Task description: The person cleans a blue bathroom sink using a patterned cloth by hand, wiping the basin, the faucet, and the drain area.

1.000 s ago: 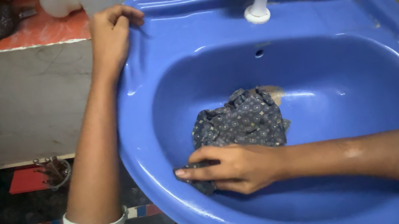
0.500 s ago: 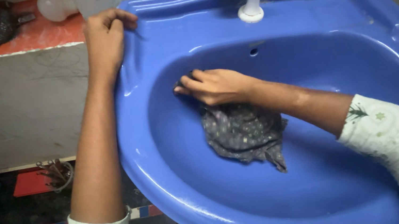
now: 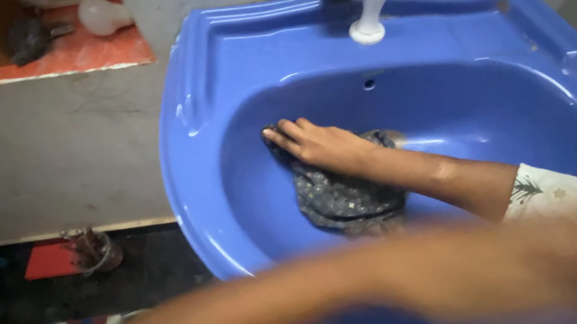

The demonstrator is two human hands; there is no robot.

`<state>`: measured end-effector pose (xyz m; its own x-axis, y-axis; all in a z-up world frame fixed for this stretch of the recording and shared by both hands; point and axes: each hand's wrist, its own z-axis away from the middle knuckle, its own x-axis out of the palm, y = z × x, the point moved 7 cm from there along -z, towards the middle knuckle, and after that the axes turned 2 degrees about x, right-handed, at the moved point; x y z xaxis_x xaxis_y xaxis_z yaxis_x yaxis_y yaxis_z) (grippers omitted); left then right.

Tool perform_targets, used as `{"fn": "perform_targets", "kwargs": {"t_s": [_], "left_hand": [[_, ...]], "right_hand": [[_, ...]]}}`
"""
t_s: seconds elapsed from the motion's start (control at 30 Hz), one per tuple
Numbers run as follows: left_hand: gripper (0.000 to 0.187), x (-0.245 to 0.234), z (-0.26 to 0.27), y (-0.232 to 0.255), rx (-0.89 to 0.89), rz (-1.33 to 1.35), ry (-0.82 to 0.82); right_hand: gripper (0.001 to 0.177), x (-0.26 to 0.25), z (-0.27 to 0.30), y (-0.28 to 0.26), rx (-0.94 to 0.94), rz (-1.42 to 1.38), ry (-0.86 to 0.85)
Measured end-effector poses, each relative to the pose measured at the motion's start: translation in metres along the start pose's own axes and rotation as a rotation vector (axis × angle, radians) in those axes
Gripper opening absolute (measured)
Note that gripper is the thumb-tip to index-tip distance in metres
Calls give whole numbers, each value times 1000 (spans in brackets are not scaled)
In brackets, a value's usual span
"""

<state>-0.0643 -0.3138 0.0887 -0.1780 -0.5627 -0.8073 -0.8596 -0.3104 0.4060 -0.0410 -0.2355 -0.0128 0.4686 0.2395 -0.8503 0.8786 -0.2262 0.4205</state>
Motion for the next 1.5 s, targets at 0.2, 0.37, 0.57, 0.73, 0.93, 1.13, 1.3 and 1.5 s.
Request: {"fn": "perform_targets", "kwargs": {"t_s": [0.2, 0.37, 0.57, 0.73, 0.93, 1.13, 1.3, 1.5], "left_hand": [[31, 0, 32, -11, 83, 109, -101], [30, 6, 15, -19, -47, -232, 35], [29, -1, -2, -33, -348, -721, 130], [29, 3, -15, -34, -378, -742, 172], [29, 23, -16, -11, -106, -339, 66], [30, 112, -70, 103, 186, 139, -116], [31, 79, -76, 36, 159, 172, 57], [26, -68, 18, -173, -276, -732, 216]], "right_hand": [[68, 11, -1, 5, 120, -177, -202], [65, 14, 3, 18, 204, -195, -119], [66, 15, 6, 26, 272, -224, 44], [68, 14, 9, 24, 275, -228, 22], [69, 20, 5, 19, 269, -257, -68], [76, 25, 9, 18, 315, -349, -104], [81, 41, 13, 14, 512, -601, -123], [52, 60, 27, -4, 400, -881, 111]]}}
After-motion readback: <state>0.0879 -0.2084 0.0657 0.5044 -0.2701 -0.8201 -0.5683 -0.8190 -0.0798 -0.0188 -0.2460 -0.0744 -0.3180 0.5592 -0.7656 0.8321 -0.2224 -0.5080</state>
